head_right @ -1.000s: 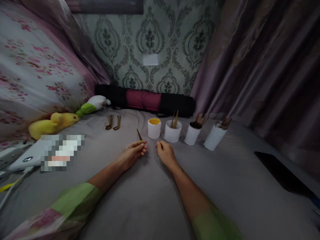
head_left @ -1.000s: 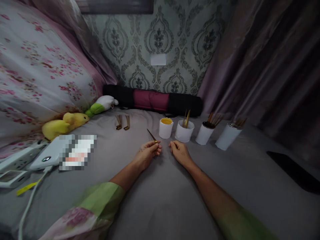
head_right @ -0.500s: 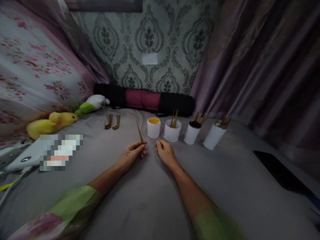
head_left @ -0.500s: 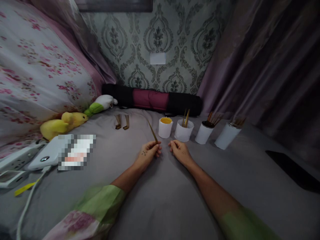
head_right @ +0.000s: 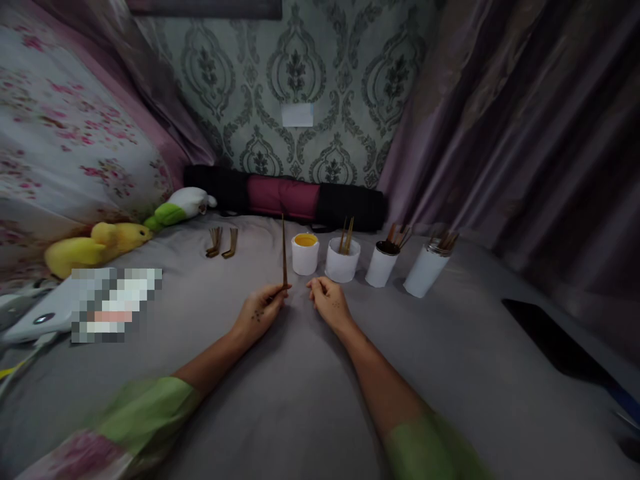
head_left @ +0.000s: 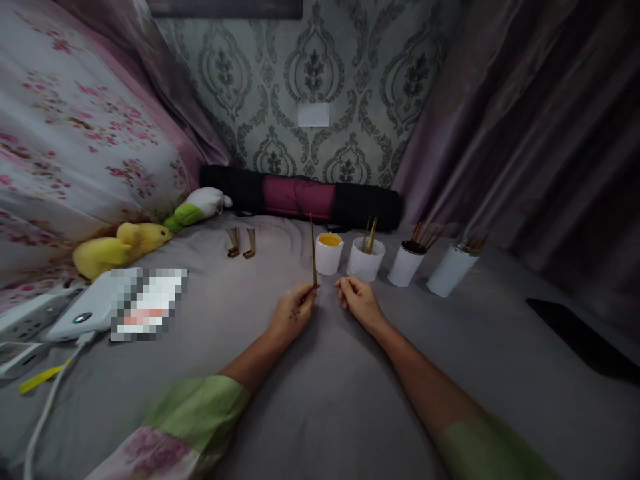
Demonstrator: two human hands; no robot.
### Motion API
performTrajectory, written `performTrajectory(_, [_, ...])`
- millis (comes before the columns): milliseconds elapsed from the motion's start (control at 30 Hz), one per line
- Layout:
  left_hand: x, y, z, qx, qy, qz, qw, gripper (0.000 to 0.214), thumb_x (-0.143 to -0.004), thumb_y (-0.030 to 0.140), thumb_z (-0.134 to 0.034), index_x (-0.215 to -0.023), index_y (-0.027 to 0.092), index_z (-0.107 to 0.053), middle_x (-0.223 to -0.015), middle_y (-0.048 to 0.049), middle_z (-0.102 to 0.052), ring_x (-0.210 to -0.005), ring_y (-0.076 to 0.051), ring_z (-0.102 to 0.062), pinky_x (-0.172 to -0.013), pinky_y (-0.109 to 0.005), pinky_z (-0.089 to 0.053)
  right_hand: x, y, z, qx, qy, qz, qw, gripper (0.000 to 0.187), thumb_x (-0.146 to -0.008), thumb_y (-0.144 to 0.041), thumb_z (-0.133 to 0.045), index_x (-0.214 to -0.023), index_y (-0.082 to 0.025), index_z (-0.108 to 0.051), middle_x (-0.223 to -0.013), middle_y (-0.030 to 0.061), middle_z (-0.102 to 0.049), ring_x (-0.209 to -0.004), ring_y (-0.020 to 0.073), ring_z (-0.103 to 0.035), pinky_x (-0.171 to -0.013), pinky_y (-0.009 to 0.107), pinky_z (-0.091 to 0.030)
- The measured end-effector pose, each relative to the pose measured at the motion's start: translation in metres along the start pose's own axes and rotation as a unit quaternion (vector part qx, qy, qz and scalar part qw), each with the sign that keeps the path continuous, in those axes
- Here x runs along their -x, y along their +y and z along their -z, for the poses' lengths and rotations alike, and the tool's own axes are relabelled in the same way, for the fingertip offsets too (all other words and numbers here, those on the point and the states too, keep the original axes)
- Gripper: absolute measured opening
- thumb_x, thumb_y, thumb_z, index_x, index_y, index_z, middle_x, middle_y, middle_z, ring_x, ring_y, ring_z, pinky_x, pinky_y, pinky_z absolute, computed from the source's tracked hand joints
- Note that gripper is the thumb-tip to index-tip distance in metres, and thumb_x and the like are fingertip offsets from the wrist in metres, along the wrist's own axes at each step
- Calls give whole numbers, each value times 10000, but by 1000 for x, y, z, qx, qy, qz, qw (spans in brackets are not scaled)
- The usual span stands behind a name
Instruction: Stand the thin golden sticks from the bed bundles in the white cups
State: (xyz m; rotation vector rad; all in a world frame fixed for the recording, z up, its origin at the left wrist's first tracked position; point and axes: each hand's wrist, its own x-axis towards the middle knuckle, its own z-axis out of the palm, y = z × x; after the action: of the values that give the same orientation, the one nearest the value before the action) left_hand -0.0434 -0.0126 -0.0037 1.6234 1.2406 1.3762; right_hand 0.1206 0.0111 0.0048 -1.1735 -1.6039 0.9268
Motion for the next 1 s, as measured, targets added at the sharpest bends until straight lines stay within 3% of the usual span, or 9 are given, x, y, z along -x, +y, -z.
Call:
performTrajectory(400, [6,12,1,6,-53,-40,998,155,-721,172,-554,-800,228,-675,-768,-55,-582,-719,-143,-508,-718,-194,-360,2,-13,-1,-80,-2,-14,997,348,-786,-468,-420,-828,-157,-572,-576,-27,-482,-408,63,-409,-371,188,-316])
performTrajectory(500, [7,12,1,-71,-74,-69,992,220,-759,176,-496,-908,227,-650,-812,-50,-573,-754,-147,-523,-734,-219,-376,4,-16,-1,-101,-4,-18,995,358,-787,-474,-423,-849,-154,-570,-587,-27,-478,-412,59,-405,-355,181,-295])
performTrajectory(667, [9,12,3,-257,-120,-135,949,340,-822,141,-345,-1079,194,-561,-894,-61,-562,-812,-147,-538,-741,-253,-409,5,-19,-3,-147,-11,-25,989,357,-793,-475,-431,-861,-151,-567,-594,-28,-477,-415,56,-404,-344,174,-283])
performTrajectory(800, [10,12,4,-300,-137,-151,932,355,-820,125,-325,-1091,186,-547,-907,-69,-557,-832,-147,-540,-752,-259,-422,5,-18,-3,-160,-12,-20,987,368,-789,-492,-431,-858,-159,-572,-595,-29,-484,-414,56,-410,-336,175,-279])
performTrajectory(1000, [11,15,3,-312,-150,-141,927,356,-807,127,-350,-1096,214,-540,-918,-60,-551,-842,-146,-539,-750,-263,-431,5,-18,-4,-162,-7,-36,986,368,-772,-495,-458,-841,-153,-573,-586,-31,-483,-407,51,-403,-332,171,-277])
